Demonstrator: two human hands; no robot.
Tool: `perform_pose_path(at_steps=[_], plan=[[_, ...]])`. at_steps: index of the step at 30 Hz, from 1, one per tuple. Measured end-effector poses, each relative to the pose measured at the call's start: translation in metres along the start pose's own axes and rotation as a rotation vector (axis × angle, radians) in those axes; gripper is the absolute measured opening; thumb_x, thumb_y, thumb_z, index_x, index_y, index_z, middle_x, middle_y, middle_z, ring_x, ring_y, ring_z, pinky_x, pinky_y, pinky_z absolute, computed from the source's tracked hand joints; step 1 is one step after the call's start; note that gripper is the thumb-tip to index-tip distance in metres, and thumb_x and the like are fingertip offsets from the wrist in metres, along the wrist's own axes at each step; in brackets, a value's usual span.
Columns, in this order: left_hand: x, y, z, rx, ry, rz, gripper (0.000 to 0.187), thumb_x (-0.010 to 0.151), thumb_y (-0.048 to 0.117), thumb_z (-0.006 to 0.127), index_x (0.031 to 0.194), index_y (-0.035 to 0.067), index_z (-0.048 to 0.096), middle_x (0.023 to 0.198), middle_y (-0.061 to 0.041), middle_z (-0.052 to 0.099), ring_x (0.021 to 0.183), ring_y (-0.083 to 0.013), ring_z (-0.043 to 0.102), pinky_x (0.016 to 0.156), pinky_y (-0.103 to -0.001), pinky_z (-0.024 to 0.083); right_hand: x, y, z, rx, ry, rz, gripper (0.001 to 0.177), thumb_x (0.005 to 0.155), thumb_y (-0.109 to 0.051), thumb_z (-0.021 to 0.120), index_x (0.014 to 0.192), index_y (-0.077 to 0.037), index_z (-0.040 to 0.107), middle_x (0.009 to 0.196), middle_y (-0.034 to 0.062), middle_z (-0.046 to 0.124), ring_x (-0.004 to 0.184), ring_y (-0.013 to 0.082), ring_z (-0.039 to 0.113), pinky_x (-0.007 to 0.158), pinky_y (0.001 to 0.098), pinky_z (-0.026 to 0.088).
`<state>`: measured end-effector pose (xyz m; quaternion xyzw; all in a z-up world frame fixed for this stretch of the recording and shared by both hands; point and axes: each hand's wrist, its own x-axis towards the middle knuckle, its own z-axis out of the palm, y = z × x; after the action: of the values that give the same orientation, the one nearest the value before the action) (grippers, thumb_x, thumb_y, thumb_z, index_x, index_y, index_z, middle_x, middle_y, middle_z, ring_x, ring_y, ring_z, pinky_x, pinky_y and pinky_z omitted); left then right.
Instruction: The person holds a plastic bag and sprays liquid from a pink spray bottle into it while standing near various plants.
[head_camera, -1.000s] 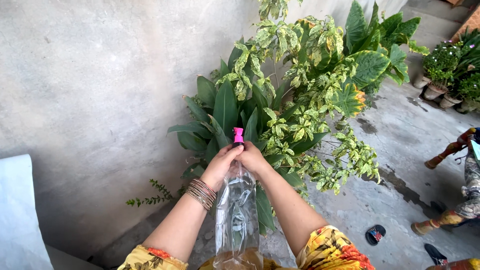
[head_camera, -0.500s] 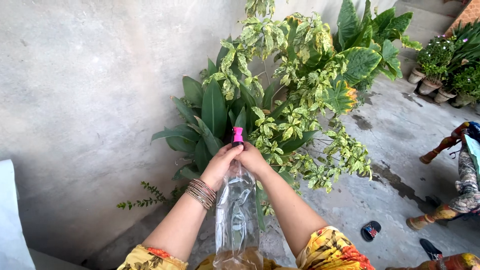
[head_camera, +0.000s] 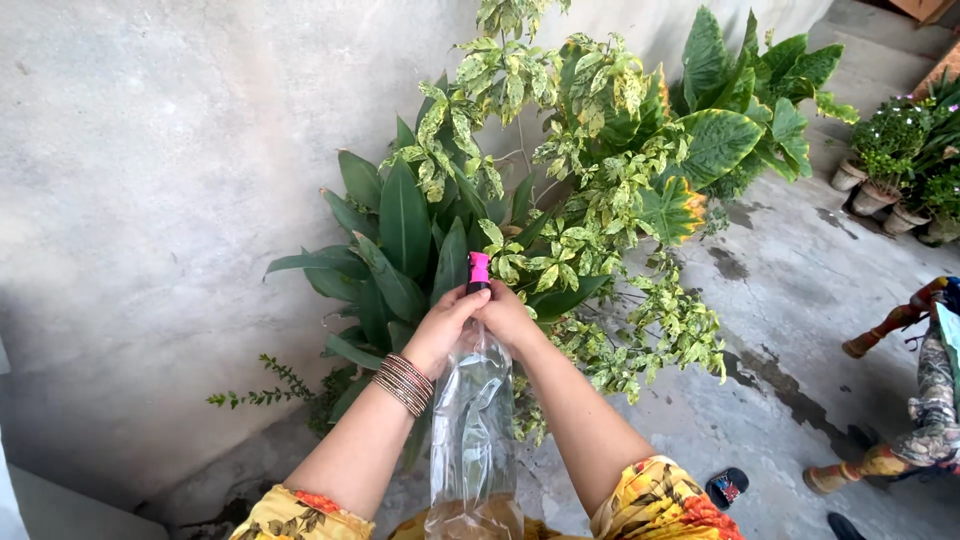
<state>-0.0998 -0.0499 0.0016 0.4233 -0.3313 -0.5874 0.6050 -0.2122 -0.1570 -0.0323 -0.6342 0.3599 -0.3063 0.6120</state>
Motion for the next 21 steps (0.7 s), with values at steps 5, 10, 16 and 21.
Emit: perform_pose_path(at_steps=[5,10,16,21], plan=[[0.003,-0.003,0.015,0.018,0.061,-0.016,0.064,0.088,0.042,0.070,0.139,0.007,0.052,0.109,-0.007,0.069,0.086,-0.0152,0.071,0.066,-0.030,0.057,0.002,0.005,-0.015,0.076,-0.089,0.015,0.042,0.081,-0.012,0.071,0.120,0.000,0.059,0.102,0.0118,0.070,0.084,0.0191,0.068,0.073,0.0336,0.057],[0.009,-0.012,0.021,0.015,0.093,-0.007,0.067,0.088,0.042,0.070,0.142,0.008,0.048,0.112,-0.008,0.069,0.088,-0.0156,0.072,0.068,-0.029,0.058,0.007,0.013,-0.025,0.123,-0.125,0.011,0.043,0.081,-0.011,0.070,0.121,-0.001,0.059,0.102,0.0101,0.069,0.083,0.0170,0.068,0.073,0.0318,0.057],[0.012,-0.016,0.028,-0.016,0.107,0.011,0.071,0.088,0.041,0.070,0.146,0.007,0.046,0.114,-0.008,0.069,0.089,-0.0153,0.072,0.069,-0.029,0.059,0.004,0.002,-0.027,0.097,-0.100,0.057,0.046,0.079,-0.009,0.073,0.121,0.002,0.056,0.101,0.0140,0.070,0.082,0.0217,0.070,0.071,0.0359,0.059],[0.019,-0.022,0.026,-0.049,0.108,0.037,0.071,0.088,0.039,0.072,0.146,0.006,0.046,0.115,-0.008,0.069,0.089,-0.0150,0.072,0.070,-0.029,0.059,0.006,-0.001,-0.030,0.104,-0.115,0.029,0.047,0.079,-0.010,0.073,0.122,0.000,0.055,0.103,0.0130,0.069,0.086,0.0209,0.070,0.073,0.0351,0.059]])
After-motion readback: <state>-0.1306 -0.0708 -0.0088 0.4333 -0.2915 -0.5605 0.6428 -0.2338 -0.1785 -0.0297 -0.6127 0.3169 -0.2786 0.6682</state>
